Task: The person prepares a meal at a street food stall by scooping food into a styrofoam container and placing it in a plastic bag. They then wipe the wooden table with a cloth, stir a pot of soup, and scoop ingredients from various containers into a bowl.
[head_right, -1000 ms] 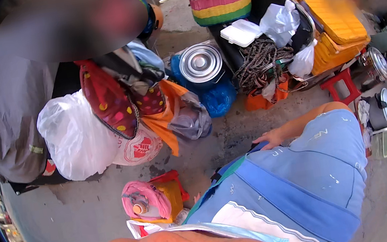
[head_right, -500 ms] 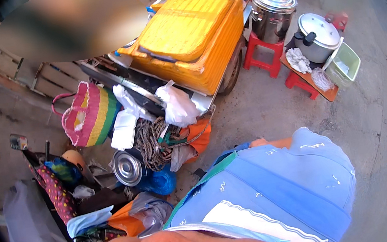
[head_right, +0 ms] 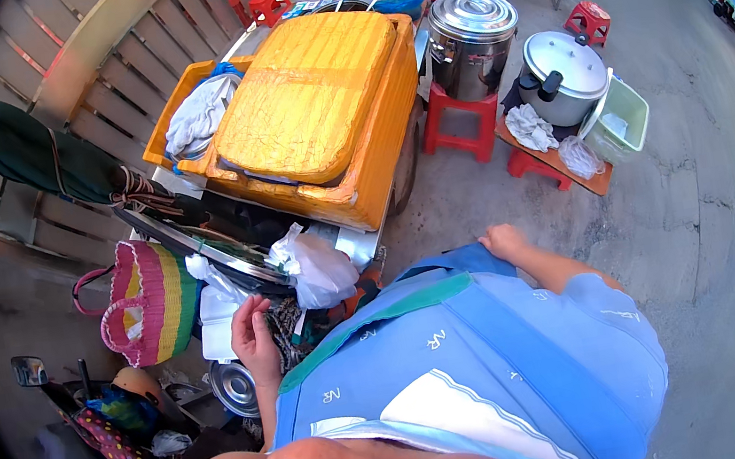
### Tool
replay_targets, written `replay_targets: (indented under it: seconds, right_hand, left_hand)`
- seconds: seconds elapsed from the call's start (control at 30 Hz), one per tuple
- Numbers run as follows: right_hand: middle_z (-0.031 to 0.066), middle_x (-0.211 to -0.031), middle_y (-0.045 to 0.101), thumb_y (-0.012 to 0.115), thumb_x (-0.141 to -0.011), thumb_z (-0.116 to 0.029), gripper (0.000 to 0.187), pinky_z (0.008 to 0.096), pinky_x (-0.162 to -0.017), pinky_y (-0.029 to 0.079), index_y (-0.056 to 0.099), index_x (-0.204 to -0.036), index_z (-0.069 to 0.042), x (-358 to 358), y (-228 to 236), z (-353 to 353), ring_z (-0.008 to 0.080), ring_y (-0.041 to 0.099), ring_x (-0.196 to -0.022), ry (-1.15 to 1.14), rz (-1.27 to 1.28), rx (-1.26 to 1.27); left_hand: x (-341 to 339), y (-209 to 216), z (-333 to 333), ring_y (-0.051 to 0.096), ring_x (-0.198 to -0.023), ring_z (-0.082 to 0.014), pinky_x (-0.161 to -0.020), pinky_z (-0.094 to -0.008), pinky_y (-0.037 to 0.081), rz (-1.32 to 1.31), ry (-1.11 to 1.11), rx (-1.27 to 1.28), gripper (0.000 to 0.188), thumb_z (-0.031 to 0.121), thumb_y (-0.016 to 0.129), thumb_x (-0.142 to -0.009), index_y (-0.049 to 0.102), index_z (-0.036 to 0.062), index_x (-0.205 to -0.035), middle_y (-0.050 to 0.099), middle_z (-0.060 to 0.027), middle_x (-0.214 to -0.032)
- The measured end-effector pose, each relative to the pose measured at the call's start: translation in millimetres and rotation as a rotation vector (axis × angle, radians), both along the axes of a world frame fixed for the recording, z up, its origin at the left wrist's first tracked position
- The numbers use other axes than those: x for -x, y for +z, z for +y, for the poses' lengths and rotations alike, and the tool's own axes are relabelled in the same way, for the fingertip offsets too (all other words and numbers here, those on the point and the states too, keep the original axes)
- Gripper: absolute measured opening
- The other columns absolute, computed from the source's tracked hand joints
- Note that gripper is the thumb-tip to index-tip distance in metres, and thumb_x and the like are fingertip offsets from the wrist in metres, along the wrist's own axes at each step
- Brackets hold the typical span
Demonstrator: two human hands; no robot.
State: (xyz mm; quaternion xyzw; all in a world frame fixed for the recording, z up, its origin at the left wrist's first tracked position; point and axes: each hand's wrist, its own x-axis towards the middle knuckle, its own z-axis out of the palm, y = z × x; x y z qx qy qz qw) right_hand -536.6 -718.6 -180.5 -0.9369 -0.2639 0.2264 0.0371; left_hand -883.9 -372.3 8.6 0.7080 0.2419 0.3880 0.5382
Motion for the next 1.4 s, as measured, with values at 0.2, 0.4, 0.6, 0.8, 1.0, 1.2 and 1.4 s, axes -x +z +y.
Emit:
replay_targets:
  seconds: [0.2, 0.4, 0.6, 0.8, 1.0, 1.2, 1.4]
  right_hand:
    - [0.0177, -0.101, 0.065, 0.059, -0.088, -0.035, 0.035, 0.0458, -0.084, 0.049, 0.055, -0.113, -0.011, -106.1, 6.9, -7.4, 0.0350, 0.062, -0.098, -0.190, -0.035, -0.114]
    - [0.0180, -0.113, 0.061, 0.060, -0.087, -0.029, 0.037, 0.0435, -0.089, 0.047, 0.053, -0.118, -0.009, -247.3, -9.8, 7.6, 0.0344, 0.059, -0.106, -0.004, 0.050, -0.067]
    - [0.0180, -0.111, 0.062, 0.059, -0.087, -0.024, 0.034, 0.0426, -0.088, 0.048, 0.055, -0.116, -0.008, -383.4, 10.8, 83.7, 0.0345, 0.060, -0.103, 0.158, 0.130, -0.162]
    - [0.0177, -0.105, 0.064, 0.059, -0.087, -0.023, 0.029, 0.0428, -0.084, 0.049, 0.058, -0.111, -0.007, -498.6, 56.7, 182.6, 0.0349, 0.062, -0.096, 0.304, 0.048, -0.402]
    - [0.0085, -0.092, 0.064, 0.055, -0.093, -0.023, 0.029, 0.0305, -0.068, 0.051, 0.058, -0.115, -0.005, -580.4, 87.0, 294.2, 0.0188, 0.063, -0.074, 0.008, 0.425, -0.763]
    - [0.0026, -0.085, 0.057, 0.051, -0.097, -0.026, 0.021, 0.0271, -0.063, 0.051, 0.055, -0.106, -0.008, -669.0, 68.7, 429.3, 0.0137, 0.059, -0.073, -0.381, 1.001, -1.051]
    - [0.0195, -0.125, 0.047, 0.055, -0.094, -0.019, 0.058, 0.0396, -0.080, 0.055, 0.025, -0.138, 0.002, -763.7, -3.2, 550.2, 0.0322, 0.059, -0.100, -0.889, 1.264, -1.260]
  left_hand:
    - [-97.3, 60.3, 45.4, 0.064, -0.093, -0.0213, -0.086, -0.0312, 0.050, -0.013, -0.075, -0.330, 0.023, -0.005, 0.052, -0.088, 0.061, -0.0028, -0.108, 0.060, -0.0149, -0.110]
    - [-253.3, 70.0, 71.0, 0.063, -0.098, -0.0239, -0.088, -0.0331, 0.051, -0.145, -0.121, -0.413, 0.025, -0.005, 0.049, -0.090, 0.058, -0.0039, -0.113, 0.055, -0.0178, -0.116]
    - [-389.2, 68.0, 70.5, 0.063, -0.098, -0.0270, -0.088, -0.0345, 0.049, 0.059, -0.031, -0.394, 0.024, -0.003, 0.058, -0.082, 0.064, -0.0002, -0.105, 0.063, -0.0170, -0.105]
    - [-466.4, 97.3, 93.3, 0.064, -0.096, -0.0286, -0.083, -0.0332, 0.051, 0.248, -0.214, -0.614, 0.025, -0.003, 0.064, -0.077, 0.066, 0.0006, -0.102, 0.065, -0.0167, -0.103]
    - [-614.8, 104.3, 127.0, 0.064, -0.092, -0.0282, -0.078, -0.0337, 0.052, 0.212, -0.605, -0.618, 0.022, 0.007, 0.064, -0.081, 0.066, 0.0020, -0.103, 0.064, -0.0147, -0.102]
    - [-796.2, 69.4, 137.2, 0.059, -0.101, -0.0309, -0.087, -0.0396, 0.048, 0.438, -1.133, -0.761, 0.036, 0.023, 0.063, -0.085, 0.060, 0.0064, -0.117, 0.061, -0.0129, -0.105]
    - [-924.1, -9.1, 176.5, 0.060, -0.101, -0.0328, -0.084, -0.0417, 0.049, 0.475, -0.959, -0.753, 0.031, 0.021, 0.064, -0.084, 0.062, 0.0073, -0.112, 0.061, -0.0147, -0.105]
